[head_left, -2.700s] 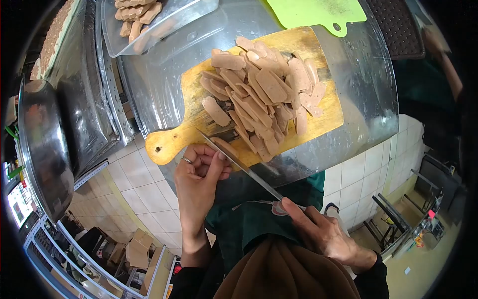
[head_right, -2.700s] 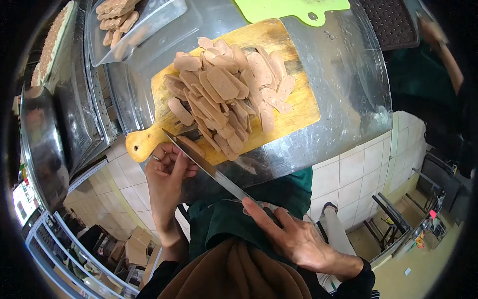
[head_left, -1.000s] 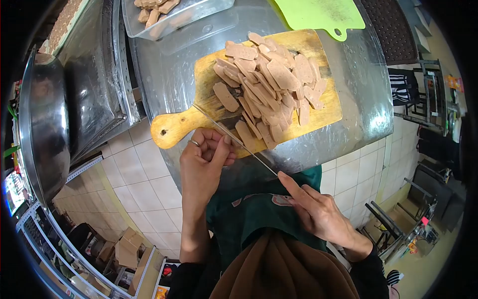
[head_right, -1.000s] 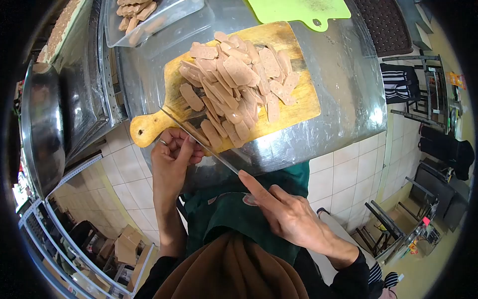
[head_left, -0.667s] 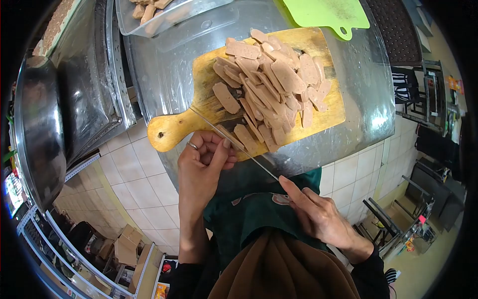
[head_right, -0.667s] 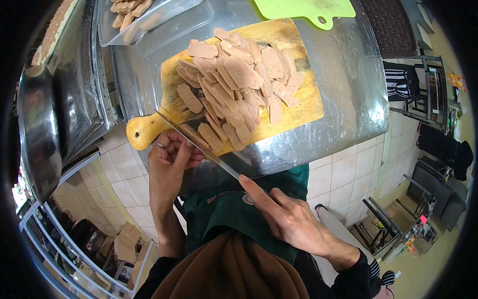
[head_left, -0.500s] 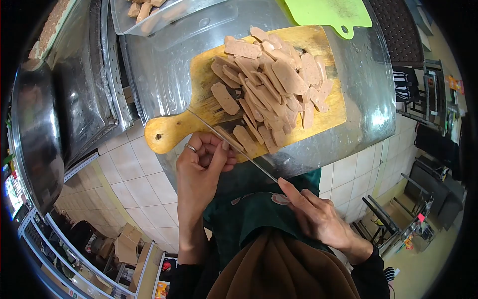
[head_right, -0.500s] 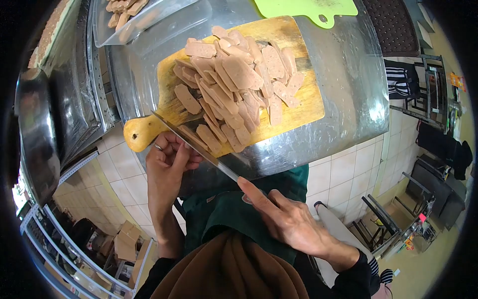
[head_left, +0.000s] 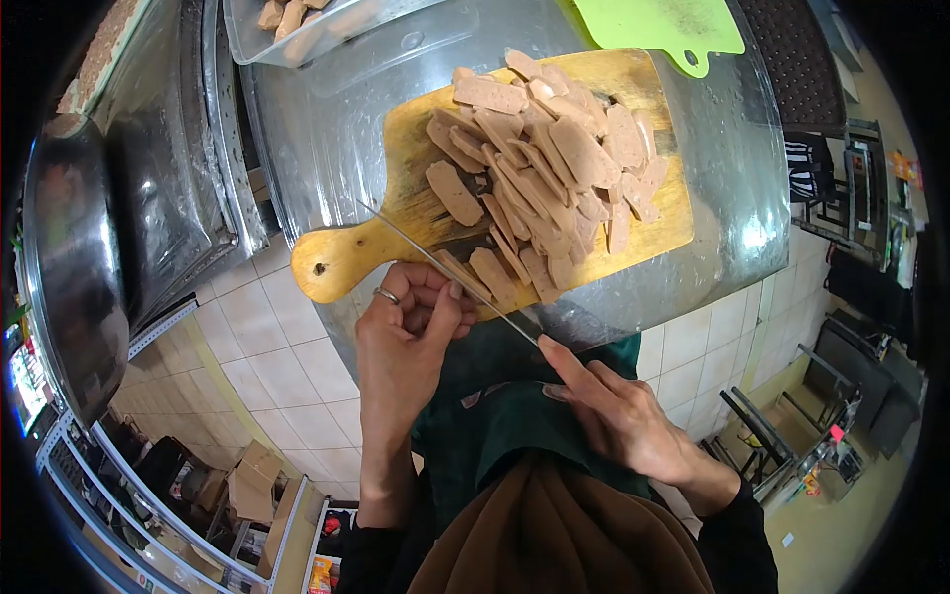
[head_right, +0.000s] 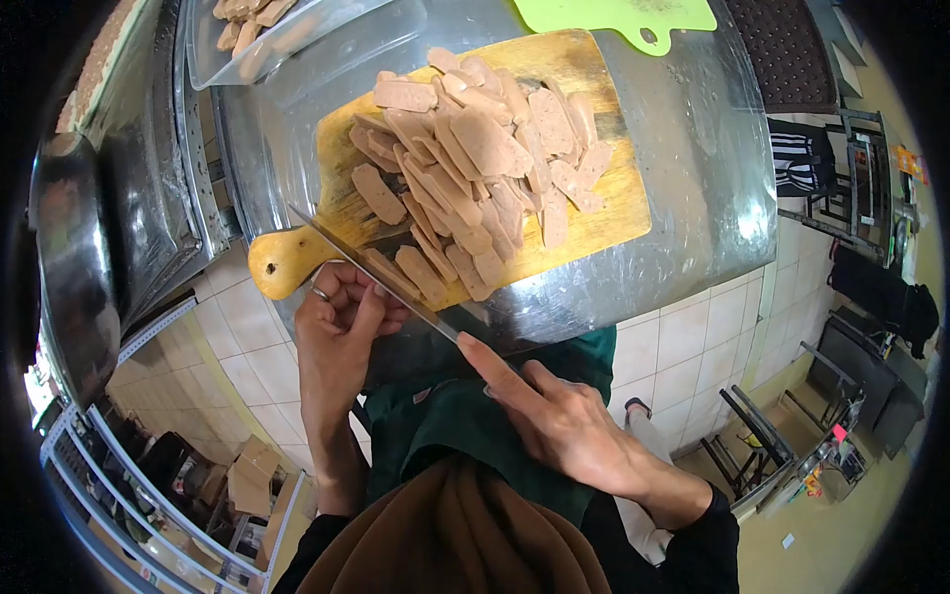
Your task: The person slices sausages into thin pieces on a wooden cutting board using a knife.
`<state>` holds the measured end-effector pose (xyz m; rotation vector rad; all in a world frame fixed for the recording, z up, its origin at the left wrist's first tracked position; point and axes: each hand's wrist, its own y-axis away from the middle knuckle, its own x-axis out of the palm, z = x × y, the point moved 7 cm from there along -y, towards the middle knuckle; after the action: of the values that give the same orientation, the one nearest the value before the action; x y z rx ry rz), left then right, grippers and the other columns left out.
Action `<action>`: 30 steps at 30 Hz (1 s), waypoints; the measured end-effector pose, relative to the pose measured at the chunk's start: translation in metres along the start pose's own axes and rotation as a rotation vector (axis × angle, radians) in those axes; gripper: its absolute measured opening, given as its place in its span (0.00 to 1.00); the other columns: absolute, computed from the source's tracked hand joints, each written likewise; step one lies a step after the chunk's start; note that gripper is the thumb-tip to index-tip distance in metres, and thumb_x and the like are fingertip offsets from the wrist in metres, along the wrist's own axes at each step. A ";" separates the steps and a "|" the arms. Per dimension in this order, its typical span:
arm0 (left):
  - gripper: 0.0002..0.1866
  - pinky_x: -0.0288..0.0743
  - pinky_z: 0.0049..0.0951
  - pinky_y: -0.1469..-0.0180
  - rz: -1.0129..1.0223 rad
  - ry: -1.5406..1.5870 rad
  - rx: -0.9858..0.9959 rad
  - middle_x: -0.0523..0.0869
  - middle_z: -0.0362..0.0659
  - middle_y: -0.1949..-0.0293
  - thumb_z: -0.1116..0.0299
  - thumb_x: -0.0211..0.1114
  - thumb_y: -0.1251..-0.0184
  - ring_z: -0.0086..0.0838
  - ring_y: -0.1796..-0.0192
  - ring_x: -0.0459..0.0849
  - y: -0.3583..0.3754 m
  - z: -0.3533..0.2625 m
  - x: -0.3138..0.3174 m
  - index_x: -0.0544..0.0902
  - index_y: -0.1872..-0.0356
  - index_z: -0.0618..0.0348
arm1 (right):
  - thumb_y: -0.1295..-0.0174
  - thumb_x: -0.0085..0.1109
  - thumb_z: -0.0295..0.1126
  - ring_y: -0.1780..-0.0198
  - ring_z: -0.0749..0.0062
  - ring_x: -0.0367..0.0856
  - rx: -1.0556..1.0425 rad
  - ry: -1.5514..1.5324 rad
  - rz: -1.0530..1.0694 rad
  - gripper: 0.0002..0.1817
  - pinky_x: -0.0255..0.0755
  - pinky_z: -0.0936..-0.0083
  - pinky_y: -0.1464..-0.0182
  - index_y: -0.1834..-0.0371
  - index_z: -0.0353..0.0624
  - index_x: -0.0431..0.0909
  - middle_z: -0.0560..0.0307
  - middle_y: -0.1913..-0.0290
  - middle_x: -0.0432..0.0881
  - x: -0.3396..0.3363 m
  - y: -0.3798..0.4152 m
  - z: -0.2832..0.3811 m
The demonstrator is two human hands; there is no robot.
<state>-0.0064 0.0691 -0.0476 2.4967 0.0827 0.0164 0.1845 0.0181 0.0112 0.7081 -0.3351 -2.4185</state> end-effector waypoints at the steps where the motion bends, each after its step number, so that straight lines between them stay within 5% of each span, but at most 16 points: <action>1: 0.05 0.82 0.21 0.60 0.002 0.004 0.002 0.86 0.43 0.67 0.74 0.60 0.26 0.22 0.65 0.86 0.000 0.000 0.000 0.76 0.59 0.66 | 0.39 0.56 0.16 0.75 0.47 0.76 0.004 0.022 -0.006 0.42 0.77 0.57 0.68 0.21 0.54 0.55 0.48 0.70 0.71 0.000 0.001 0.000; 13: 0.05 0.82 0.21 0.61 -0.023 -0.040 0.042 0.85 0.42 0.67 0.74 0.61 0.27 0.22 0.65 0.86 -0.001 -0.002 0.002 0.77 0.59 0.66 | 0.38 0.57 0.17 0.73 0.45 0.79 -0.059 0.017 -0.101 0.41 0.77 0.55 0.67 0.22 0.55 0.57 0.45 0.69 0.74 0.009 -0.007 -0.007; 22: 0.07 0.81 0.20 0.62 0.000 -0.046 0.064 0.85 0.43 0.68 0.70 0.62 0.26 0.22 0.67 0.85 -0.002 0.001 0.000 0.77 0.60 0.65 | 0.34 0.55 0.19 0.68 0.50 0.82 -0.041 0.060 -0.068 0.34 0.77 0.63 0.64 0.23 0.44 0.59 0.43 0.65 0.79 0.007 -0.018 -0.009; 24: 0.07 0.81 0.20 0.63 -0.006 -0.058 0.063 0.85 0.42 0.68 0.70 0.62 0.26 0.21 0.67 0.84 -0.001 0.000 0.001 0.77 0.60 0.65 | 0.33 0.54 0.19 0.68 0.56 0.83 -0.161 -0.017 -0.134 0.34 0.77 0.65 0.62 0.23 0.44 0.60 0.44 0.64 0.80 -0.001 -0.018 -0.014; 27: 0.07 0.80 0.20 0.63 -0.015 -0.095 0.075 0.85 0.42 0.69 0.70 0.62 0.26 0.21 0.68 0.84 -0.002 -0.004 0.002 0.77 0.60 0.64 | 0.28 0.50 0.22 0.70 0.78 0.77 0.147 -0.455 0.066 0.32 0.72 0.78 0.65 0.21 0.47 0.57 0.55 0.69 0.77 -0.008 -0.019 -0.026; 30: 0.06 0.80 0.21 0.64 -0.034 -0.152 0.135 0.85 0.43 0.71 0.72 0.63 0.27 0.21 0.69 0.84 -0.001 -0.009 0.003 0.78 0.61 0.66 | 0.22 0.44 0.29 0.76 0.87 0.67 0.176 -0.707 0.094 0.29 0.63 0.89 0.73 0.19 0.49 0.52 0.64 0.73 0.70 -0.019 -0.022 -0.025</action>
<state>-0.0041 0.0756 -0.0405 2.6218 0.0642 -0.1991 0.2007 0.0454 -0.0105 -0.1249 -0.8442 -2.4922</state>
